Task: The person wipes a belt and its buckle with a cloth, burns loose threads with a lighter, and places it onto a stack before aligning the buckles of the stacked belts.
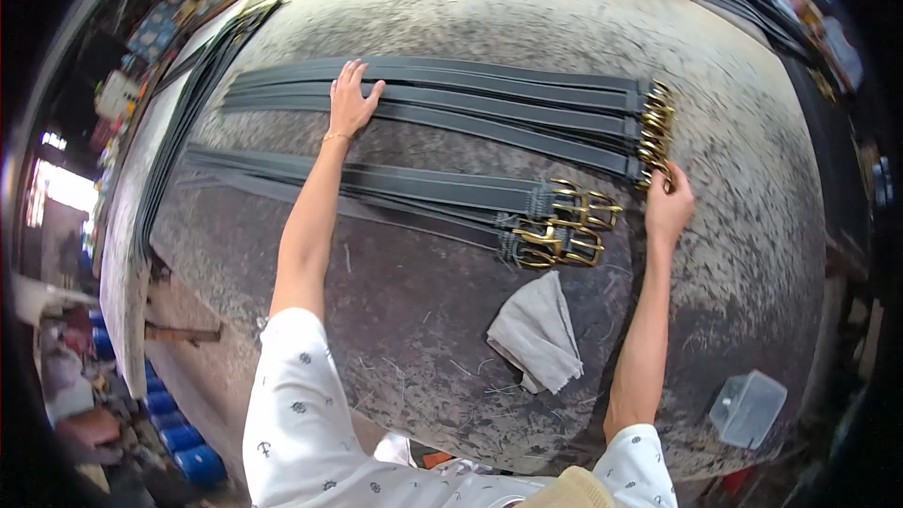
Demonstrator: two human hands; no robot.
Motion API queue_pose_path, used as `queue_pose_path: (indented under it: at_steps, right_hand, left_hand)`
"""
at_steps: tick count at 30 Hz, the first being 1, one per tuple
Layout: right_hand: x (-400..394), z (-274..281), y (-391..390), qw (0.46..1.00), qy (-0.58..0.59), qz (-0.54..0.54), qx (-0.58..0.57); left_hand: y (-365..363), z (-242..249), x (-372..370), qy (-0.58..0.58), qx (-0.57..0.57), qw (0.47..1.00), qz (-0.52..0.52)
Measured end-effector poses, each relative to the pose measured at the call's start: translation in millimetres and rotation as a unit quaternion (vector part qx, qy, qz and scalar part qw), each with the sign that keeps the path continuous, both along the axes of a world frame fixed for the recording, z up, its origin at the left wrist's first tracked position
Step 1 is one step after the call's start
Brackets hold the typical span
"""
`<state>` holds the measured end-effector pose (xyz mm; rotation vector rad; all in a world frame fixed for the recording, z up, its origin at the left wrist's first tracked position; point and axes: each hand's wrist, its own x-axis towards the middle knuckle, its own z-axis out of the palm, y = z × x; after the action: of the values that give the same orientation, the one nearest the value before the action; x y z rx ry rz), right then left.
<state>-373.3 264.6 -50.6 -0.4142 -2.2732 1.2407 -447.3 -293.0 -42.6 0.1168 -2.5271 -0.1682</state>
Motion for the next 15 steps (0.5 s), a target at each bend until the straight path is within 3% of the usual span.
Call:
queue_pose_path:
  at_steps: [2, 6, 12, 15]
  right_hand:
    - [5.8, 12.7, -7.6, 1.000, -0.005, -0.017, -0.003]
    - [4.4, 6.4, -4.0, 0.999, 0.026, -0.024, 0.039]
    - [8.3, 16.5, -8.7, 1.000, 0.023, -0.017, -0.009]
    - [8.8, 14.4, -9.2, 0.999, 0.046, -0.025, -0.005]
  left_hand:
    - [56.0, 23.0, -12.0, -0.027, 0.045, 0.981, -0.189]
    - [176.0, 35.8, -34.3, -0.072, 0.056, 0.938, -0.334]
    - [275.3, 46.4, -45.1, -0.150, 0.064, 0.888, -0.431]
    - [288.9, 38.7, -45.6, -0.117, 0.049, 0.892, -0.434]
